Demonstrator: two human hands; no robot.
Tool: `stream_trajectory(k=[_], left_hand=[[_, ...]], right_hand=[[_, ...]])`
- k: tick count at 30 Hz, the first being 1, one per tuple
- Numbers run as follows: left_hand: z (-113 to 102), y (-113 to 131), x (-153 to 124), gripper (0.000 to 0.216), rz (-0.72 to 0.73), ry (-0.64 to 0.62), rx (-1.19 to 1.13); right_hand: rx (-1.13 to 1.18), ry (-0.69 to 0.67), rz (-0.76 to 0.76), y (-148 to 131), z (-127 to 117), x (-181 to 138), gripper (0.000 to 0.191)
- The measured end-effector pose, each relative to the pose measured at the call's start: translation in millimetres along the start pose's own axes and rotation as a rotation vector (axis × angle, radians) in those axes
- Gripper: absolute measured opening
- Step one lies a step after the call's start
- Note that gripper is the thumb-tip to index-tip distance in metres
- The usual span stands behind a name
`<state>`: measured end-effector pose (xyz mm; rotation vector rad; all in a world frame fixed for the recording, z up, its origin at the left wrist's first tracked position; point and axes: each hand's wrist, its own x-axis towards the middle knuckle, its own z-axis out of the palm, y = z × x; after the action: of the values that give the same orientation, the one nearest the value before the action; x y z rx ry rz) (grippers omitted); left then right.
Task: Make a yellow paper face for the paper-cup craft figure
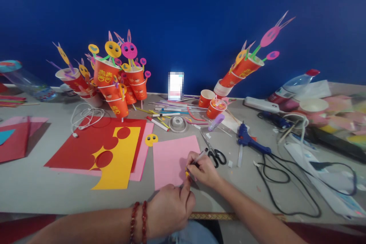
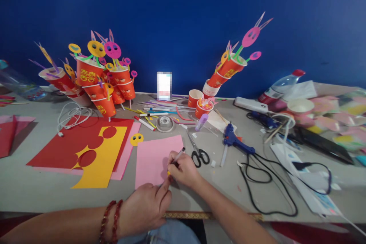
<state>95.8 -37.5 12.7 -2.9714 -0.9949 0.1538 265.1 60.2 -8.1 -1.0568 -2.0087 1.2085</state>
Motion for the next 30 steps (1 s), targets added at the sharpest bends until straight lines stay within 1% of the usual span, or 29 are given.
stream_trajectory(k=[9,15,20,25,30], left_hand=[[0.4,0.4,0.2,0.036,-0.005,-0.027,-0.017],[-1.1,-0.1,0.5,0.04,-0.003,-0.036,-0.015],[-0.9,-0.2,0.1,0.035,0.008,-0.031,0.011],[-1.5,-0.3,-0.7,0.034,0.01,0.0,0.017],[-0.1,-0.2,0.2,0.035,0.003,-0.042,-0.003]], right_hand=[[-0.138,0.011,-0.032,-6.3,-2.8,-0.4,0.012],[-0.118,0.025,-0.014,-1.8,-2.0,0.7,0.012],[-0.128,0.045,-0.029,0.7,-1.7,1.4,0.013],[-0.121,0.057,-0.004,0.4,-1.6,2.1,0.013],[-0.105,0.06,-0.013,-0.1,-2.4,3.2,0.012]])
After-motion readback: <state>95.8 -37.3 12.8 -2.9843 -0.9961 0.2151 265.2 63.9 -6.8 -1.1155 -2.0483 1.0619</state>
